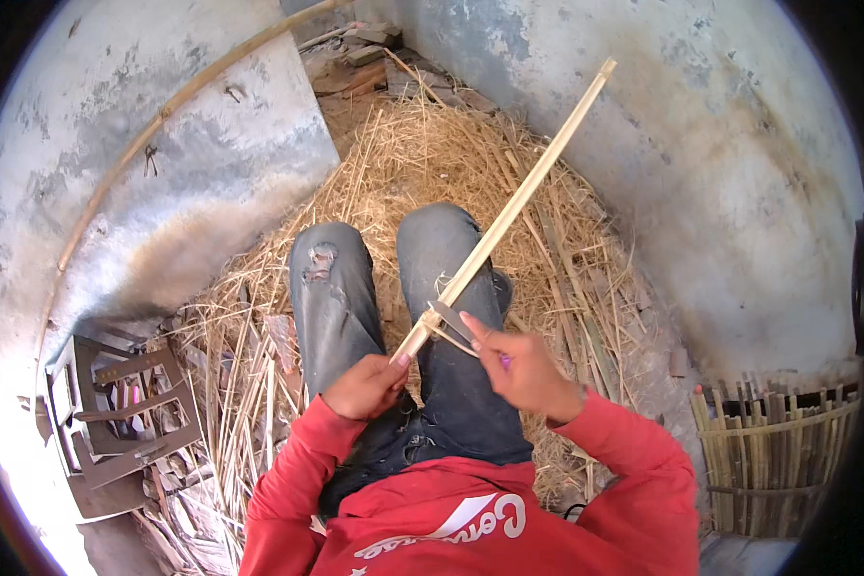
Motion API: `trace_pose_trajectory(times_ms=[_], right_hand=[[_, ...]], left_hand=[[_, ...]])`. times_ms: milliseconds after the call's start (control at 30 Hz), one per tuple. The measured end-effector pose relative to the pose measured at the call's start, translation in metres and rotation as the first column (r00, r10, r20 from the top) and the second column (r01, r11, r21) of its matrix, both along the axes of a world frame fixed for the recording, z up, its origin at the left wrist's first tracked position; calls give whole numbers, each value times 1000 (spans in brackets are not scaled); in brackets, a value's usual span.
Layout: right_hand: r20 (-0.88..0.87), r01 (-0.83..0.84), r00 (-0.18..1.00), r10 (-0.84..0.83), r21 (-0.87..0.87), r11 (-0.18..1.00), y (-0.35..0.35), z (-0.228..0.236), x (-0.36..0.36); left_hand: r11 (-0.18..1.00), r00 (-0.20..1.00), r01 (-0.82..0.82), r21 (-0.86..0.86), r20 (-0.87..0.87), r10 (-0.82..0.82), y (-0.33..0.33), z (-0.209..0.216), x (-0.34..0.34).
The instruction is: The person scrapes a long bamboo strip with a knife while sitting on the floor, removing shavings from the surface and edges.
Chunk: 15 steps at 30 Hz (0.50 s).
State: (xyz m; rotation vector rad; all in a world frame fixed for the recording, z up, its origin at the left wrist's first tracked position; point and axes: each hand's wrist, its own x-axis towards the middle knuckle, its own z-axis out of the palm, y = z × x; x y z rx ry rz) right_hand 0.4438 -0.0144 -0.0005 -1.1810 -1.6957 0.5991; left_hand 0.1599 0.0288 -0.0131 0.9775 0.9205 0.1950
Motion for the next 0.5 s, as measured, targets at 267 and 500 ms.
trace_pose_trajectory(times_ms=[267,500], right_hand=[[-926,417,308,219,338,844,-50,116,57],[-600,597,799,48,800,60,-46,244,-34]], left_hand=[[993,999,-10,114,42,5,1,-9,7],[1000,998,-7,9,69,6,1,-6,0]])
